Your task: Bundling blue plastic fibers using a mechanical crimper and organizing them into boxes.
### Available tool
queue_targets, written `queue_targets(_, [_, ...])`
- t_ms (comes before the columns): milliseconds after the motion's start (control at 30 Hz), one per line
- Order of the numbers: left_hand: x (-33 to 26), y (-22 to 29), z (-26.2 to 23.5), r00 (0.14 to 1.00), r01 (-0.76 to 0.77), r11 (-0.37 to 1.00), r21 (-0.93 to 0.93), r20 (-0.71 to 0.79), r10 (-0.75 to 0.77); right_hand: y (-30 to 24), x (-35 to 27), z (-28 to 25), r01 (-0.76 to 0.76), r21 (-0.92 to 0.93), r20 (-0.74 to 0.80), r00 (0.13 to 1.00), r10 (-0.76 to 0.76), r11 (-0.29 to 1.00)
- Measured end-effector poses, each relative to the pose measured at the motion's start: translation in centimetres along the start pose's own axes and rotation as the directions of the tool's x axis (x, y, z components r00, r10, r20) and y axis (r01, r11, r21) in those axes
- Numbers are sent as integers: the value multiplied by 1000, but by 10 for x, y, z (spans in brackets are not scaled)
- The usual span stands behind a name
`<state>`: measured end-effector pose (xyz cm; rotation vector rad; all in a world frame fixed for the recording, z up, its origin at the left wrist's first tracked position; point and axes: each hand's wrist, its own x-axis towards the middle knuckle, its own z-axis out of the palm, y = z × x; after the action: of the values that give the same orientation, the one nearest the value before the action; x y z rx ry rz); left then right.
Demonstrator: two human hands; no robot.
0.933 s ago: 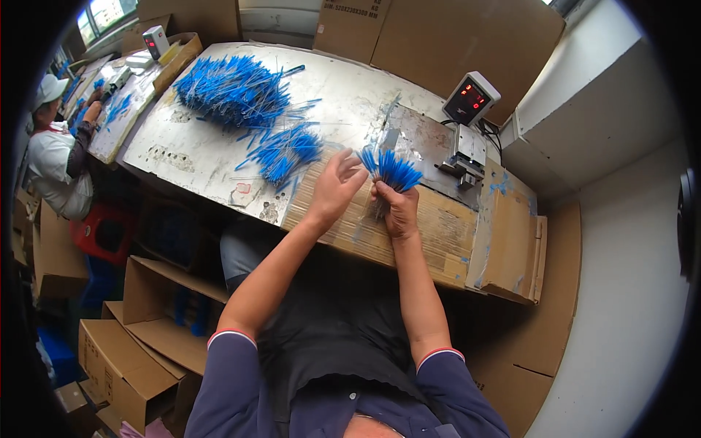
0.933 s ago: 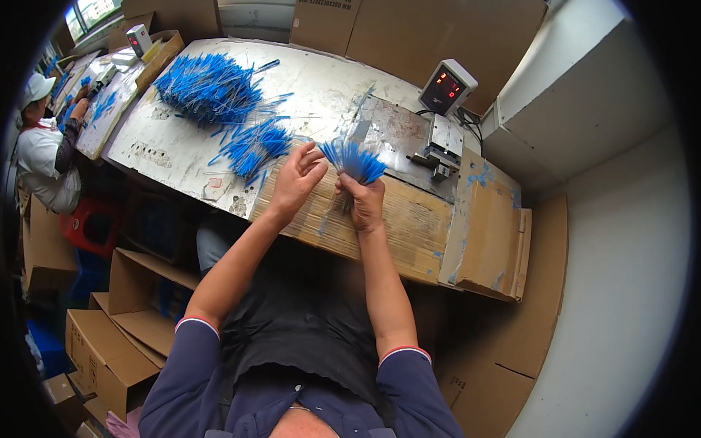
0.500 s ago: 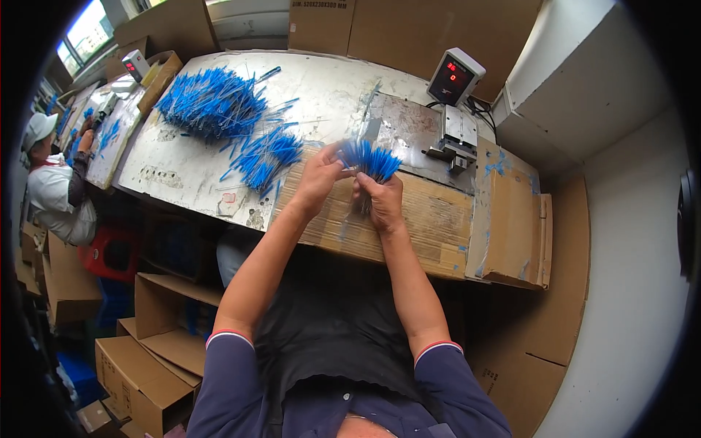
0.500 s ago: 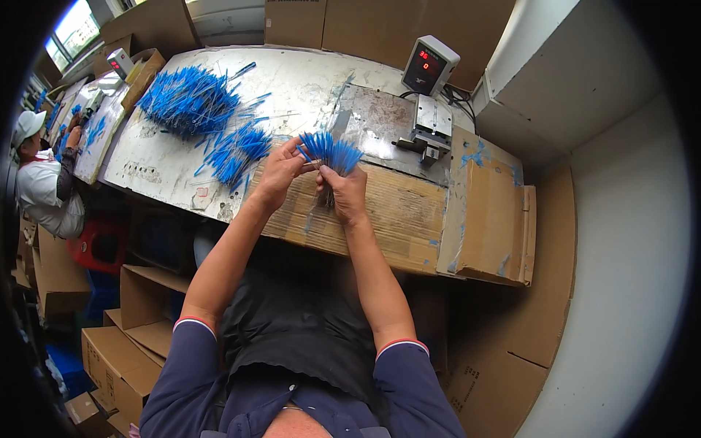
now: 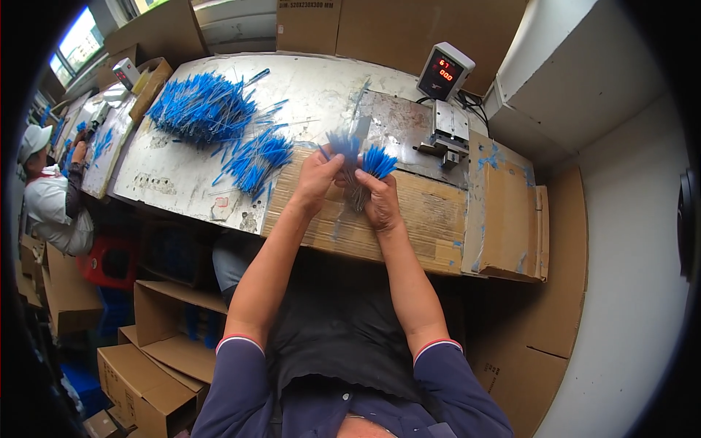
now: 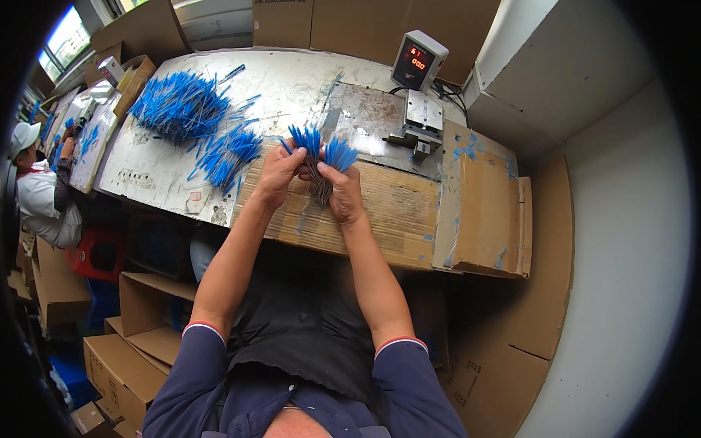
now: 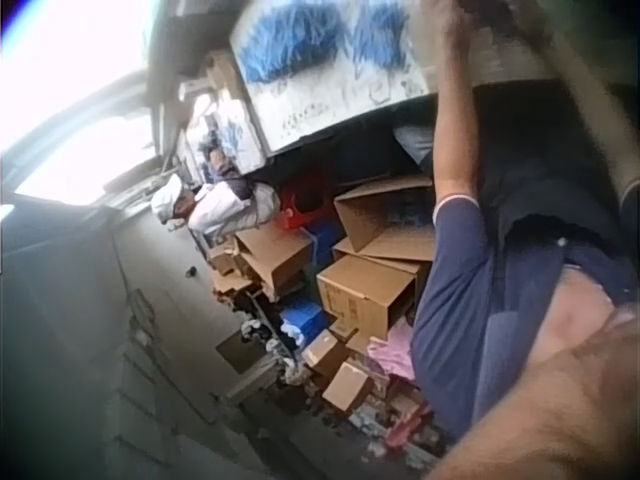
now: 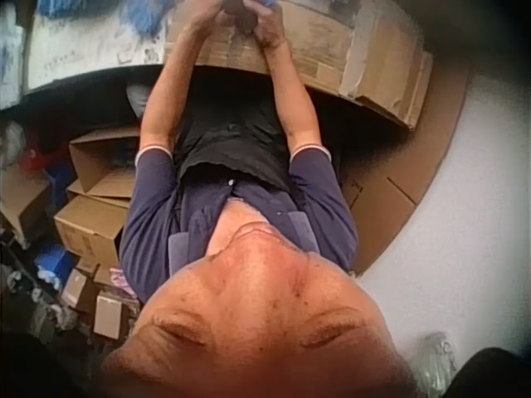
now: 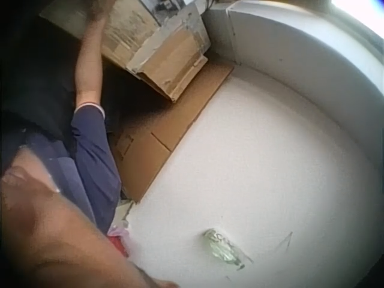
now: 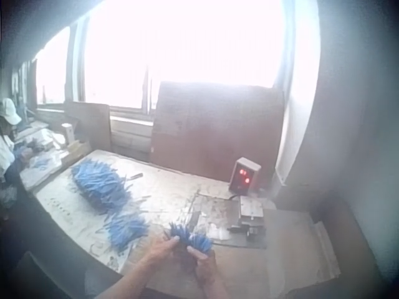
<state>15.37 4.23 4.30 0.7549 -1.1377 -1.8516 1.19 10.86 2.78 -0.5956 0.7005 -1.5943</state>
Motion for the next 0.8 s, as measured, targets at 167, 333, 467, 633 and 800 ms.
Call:
queue_targets(167, [4, 5, -1, 999, 3, 998, 66, 37, -6, 0, 2, -2, -12, -30, 45, 999, 14, 999])
queue_targets(333, [6, 8, -2, 992, 40, 993, 109, 117, -53, 1, 1, -1, -5, -64, 9, 1000, 5, 998])
queue_targets(467, [2, 3, 2, 996, 52, 996, 67, 75, -57, 0, -1, -1, -11, -99, -5, 1000, 10, 995])
queue_targets(633, [3, -4, -7, 997, 28, 998, 55, 64, -31, -1, -1, 0, -20, 7, -11, 1000, 20, 1000])
queue_targets(800, [0, -1, 0, 997, -4, 999, -49, 79, 8, -2, 0, -3, 12, 45, -29, 1000, -11, 999])
